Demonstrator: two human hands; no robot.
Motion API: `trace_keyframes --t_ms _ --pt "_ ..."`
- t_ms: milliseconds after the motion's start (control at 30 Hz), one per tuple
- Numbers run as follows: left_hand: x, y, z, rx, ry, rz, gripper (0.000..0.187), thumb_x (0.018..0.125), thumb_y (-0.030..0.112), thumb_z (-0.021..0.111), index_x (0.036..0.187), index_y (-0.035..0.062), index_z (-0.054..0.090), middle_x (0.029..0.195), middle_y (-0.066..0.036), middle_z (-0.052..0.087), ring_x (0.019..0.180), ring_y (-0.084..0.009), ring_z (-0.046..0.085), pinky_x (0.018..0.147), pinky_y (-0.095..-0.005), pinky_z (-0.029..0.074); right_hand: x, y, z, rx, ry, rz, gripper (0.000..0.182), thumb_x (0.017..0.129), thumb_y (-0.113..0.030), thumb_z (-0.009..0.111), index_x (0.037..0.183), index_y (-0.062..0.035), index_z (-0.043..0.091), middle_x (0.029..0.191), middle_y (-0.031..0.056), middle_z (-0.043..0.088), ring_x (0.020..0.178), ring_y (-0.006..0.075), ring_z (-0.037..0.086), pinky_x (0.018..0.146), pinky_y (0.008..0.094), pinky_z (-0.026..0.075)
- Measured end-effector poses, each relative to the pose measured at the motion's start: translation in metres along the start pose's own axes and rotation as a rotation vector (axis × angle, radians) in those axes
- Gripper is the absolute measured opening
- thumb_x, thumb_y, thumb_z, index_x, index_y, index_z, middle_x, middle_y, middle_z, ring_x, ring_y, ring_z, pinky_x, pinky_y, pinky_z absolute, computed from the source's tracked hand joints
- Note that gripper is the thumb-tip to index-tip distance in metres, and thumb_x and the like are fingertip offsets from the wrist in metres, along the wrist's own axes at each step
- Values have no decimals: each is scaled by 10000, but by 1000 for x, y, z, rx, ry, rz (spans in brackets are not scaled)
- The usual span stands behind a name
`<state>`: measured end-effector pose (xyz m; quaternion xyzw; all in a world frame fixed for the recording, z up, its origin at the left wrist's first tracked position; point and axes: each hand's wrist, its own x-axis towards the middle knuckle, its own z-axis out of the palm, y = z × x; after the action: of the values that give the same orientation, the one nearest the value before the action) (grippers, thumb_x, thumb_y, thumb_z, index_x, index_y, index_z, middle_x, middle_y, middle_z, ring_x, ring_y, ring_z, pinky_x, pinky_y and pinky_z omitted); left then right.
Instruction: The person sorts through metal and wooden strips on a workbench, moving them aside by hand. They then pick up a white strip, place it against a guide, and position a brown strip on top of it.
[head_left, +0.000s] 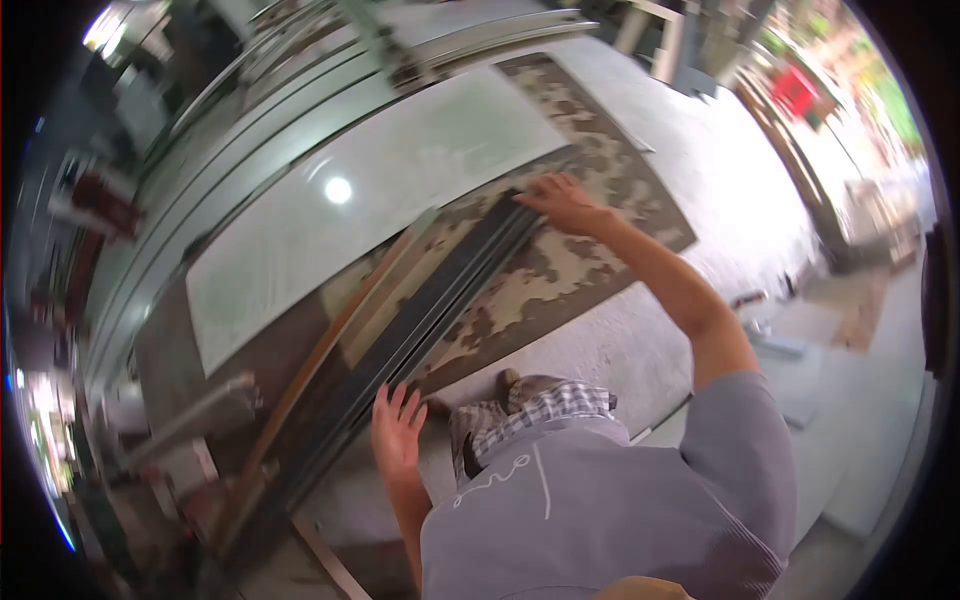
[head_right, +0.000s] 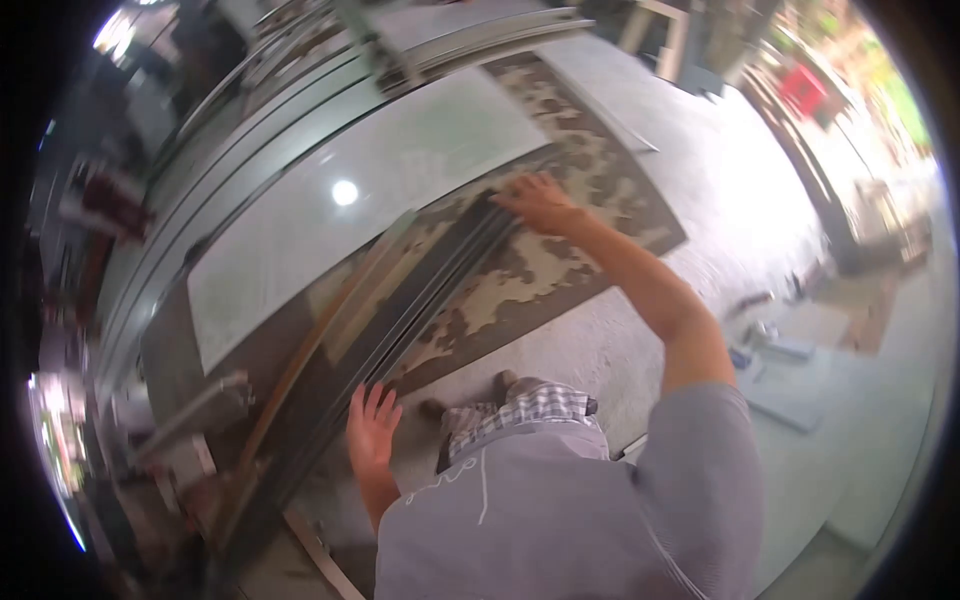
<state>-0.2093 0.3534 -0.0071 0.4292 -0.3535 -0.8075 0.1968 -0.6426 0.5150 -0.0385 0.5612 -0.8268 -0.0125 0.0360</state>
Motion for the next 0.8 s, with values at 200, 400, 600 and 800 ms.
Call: trace_keyframes --t_ms 200,400,600,800 --pt "6 -10 -3 -37 -168 -69 352 908 261 540 1181 55 457 950 -76 522 820 -178 527 699 -309 444 -70 -15 -26 514 311 420 405 828 -130 545 1229 -158 500 1169 118 478 1123 267 459 911 365 387" --pt "18 19 42 186 -272 -54 156 901 212 567 884 60 538 578 26 387 475 -55 360 443 -213 292 -239 -60 2 603 734 1060 214 831 -83 570 1041 -49 596 911 151 600 772 260 594 705 331 475" --pt "40 45 62 332 -363 107 252 916 274 542 789 56 550 524 47 346 413 -43 296 389 -216 230 -298 -163 -5 765 512 1478 209 852 -230 598 870 -27 647 672 119 626 577 172 593 525 311 457" --pt "35 21 73 540 -430 78 305 909 312 544 803 32 603 737 -46 582 739 -104 533 746 -261 432 -235 -192 -30 417 602 842 61 781 -112 626 822 -76 600 808 96 571 778 297 577 663 389 473"
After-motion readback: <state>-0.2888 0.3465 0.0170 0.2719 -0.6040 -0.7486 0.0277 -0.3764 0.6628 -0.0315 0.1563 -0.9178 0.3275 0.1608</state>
